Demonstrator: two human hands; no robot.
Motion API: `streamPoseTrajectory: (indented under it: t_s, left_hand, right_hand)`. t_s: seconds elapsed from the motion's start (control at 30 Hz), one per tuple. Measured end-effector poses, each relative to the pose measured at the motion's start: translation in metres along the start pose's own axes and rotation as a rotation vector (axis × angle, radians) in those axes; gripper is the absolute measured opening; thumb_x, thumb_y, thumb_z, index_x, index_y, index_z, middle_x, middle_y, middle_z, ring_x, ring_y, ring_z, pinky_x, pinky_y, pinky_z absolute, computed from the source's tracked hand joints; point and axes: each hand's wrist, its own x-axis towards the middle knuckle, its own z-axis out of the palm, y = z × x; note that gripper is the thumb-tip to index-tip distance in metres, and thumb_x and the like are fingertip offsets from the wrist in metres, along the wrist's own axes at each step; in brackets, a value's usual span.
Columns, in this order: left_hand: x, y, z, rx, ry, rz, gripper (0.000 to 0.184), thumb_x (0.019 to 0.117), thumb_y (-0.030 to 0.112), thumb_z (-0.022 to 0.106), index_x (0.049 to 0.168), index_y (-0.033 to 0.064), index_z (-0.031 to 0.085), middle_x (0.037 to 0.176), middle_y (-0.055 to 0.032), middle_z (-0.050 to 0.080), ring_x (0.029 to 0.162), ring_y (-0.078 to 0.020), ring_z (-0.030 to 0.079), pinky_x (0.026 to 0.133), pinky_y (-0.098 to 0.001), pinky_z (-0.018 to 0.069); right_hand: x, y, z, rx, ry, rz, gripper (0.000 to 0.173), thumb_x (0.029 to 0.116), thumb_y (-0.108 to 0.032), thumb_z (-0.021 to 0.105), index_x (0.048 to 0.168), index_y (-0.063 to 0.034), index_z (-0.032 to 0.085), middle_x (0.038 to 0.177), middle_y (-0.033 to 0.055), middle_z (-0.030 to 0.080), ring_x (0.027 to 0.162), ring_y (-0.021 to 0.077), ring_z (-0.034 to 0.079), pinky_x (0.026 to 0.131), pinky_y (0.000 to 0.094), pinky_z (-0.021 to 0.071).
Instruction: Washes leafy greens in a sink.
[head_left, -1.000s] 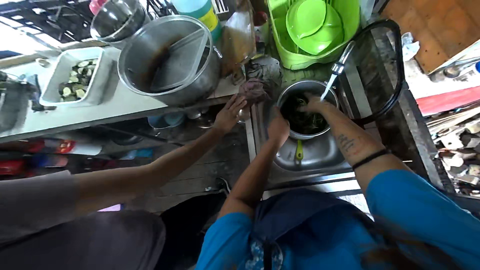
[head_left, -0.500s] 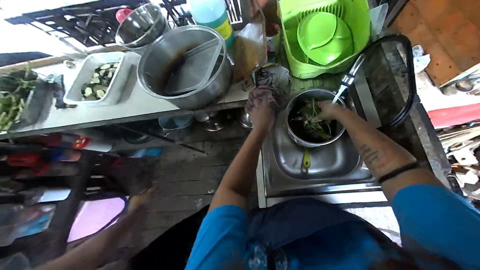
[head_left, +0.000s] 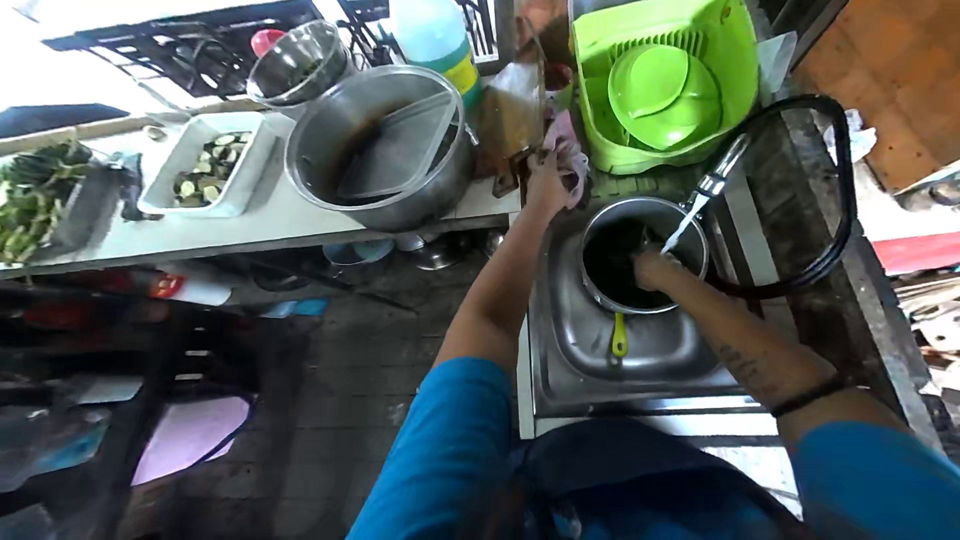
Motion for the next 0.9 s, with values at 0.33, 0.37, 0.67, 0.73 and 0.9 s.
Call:
streamPoseTrajectory:
  t_s: [0.33, 0.37, 0.67, 0.73, 0.9]
  left_hand:
    - [-0.064, 0.047, 0.042, -0.282, -0.125, 0.273, 0.036, 0.1003, 0.012, 0.059, 0.135, 0.0039, 0.063, 0.142, -0.0196, 0.058, 0.131, -0.0311, 0.056, 0.109, -0.0456, 0.0463]
    - [-0.072, 0.054, 0.051, -0.45, -0.197, 0.25, 0.033, 0.1009, 0.008, 0.055, 0.132, 0.0013, 0.064, 0.138, -0.0186, 0.061, 0.126, -0.0276, 0.06, 0.107, -0.0435, 0.0481]
    - [-0.08, 0.131, 0.122, -1.161, -0.548, -0.327, 0.02, 0.106, 0.012, 0.055, 0.121, -0.0002, 0.06, 0.088, -0.0044, 0.062, 0.067, -0.008, 0.059, 0.063, -0.0209, 0.0528]
    - [-0.08, 0.147, 0.122, -1.059, -0.5, -0.281, 0.029, 0.1078, 0.029, 0.054, 0.11, 0.0019, 0.062, 0.078, -0.0033, 0.061, 0.059, -0.008, 0.056, 0.054, -0.0217, 0.0485]
    - [-0.081, 0.128, 0.077, -0.145, -0.354, 0.159, 0.034, 0.1083, 0.013, 0.042, 0.136, -0.0014, 0.058, 0.133, -0.0238, 0.062, 0.126, -0.0375, 0.059, 0.106, -0.0555, 0.0468]
  right_hand:
    - [0.03, 0.056, -0.02, 0.335, 0.217, -0.154, 0.041, 0.0937, -0.026, 0.075, 0.131, -0.0091, 0.068, 0.128, 0.025, 0.066, 0.121, 0.0472, 0.061, 0.101, 0.072, 0.0441]
    - [0.018, 0.055, -0.029, 0.381, 0.252, -0.144, 0.038, 0.0939, -0.024, 0.075, 0.127, -0.007, 0.069, 0.126, 0.0258, 0.066, 0.121, 0.047, 0.061, 0.102, 0.0711, 0.0434]
    - [-0.083, 0.071, -0.05, 0.788, 0.571, -0.051, 0.025, 0.0996, -0.012, 0.064, 0.12, 0.0013, 0.066, 0.112, 0.0204, 0.07, 0.091, 0.0295, 0.072, 0.088, 0.05, 0.0582]
    - [-0.088, 0.077, -0.045, 0.79, 0.608, -0.001, 0.026, 0.1015, -0.016, 0.062, 0.121, 0.0001, 0.067, 0.113, 0.0212, 0.07, 0.096, 0.0325, 0.071, 0.091, 0.0537, 0.056]
    - [-0.075, 0.069, -0.035, 0.612, 0.437, -0.137, 0.029, 0.1048, -0.017, 0.056, 0.125, 0.0013, 0.066, 0.12, 0.0252, 0.068, 0.109, 0.0393, 0.068, 0.099, 0.0605, 0.0501]
